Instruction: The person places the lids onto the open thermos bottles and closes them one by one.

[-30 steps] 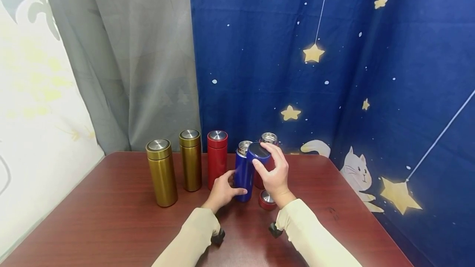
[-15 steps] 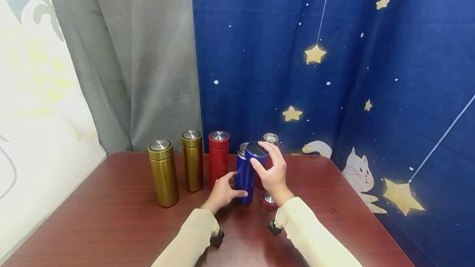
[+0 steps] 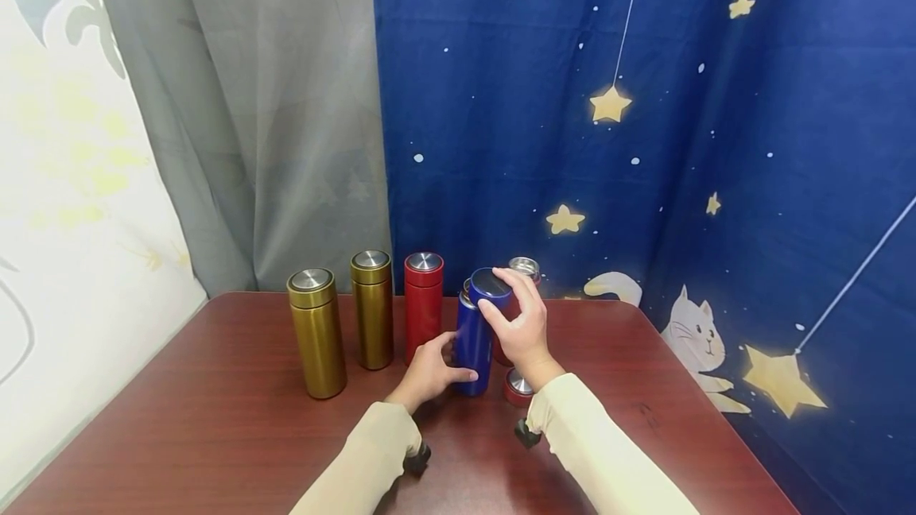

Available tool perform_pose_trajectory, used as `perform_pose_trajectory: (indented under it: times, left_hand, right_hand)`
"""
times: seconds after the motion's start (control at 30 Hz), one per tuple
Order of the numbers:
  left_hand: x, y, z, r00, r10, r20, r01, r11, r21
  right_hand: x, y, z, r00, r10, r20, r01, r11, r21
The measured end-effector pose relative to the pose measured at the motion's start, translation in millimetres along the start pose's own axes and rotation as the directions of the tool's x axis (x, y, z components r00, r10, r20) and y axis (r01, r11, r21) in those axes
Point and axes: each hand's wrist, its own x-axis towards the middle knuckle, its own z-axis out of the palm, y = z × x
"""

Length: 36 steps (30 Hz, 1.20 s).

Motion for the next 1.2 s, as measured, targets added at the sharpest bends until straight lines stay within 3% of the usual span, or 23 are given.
perform_pose_trajectory:
  times: [0.23,0.63,1.2]
  left_hand:
    - [-0.3,0.8,-1.6,1.000,0.018,0.017,-0.018,1.000,-0.009]
    - [-1.9,-1.1,-4.1,0.998,0.027,0.063,-0.024,0.999,-0.034]
    - [-3.9,-1.5,-4.8,0.997,0.054,0.063,-0.052,0.998,-0.041]
  right_hand:
    - [0,18,2.6,0.999,0.030,0.036,-0.030,0.999,-0.013]
    - [3,13,3.7,0.992,0.084,0.091,-0.082,0.996,-0.030]
    - [7,14,5.4,0.980,0.126,0.156,-0.124,0.992,-0.025]
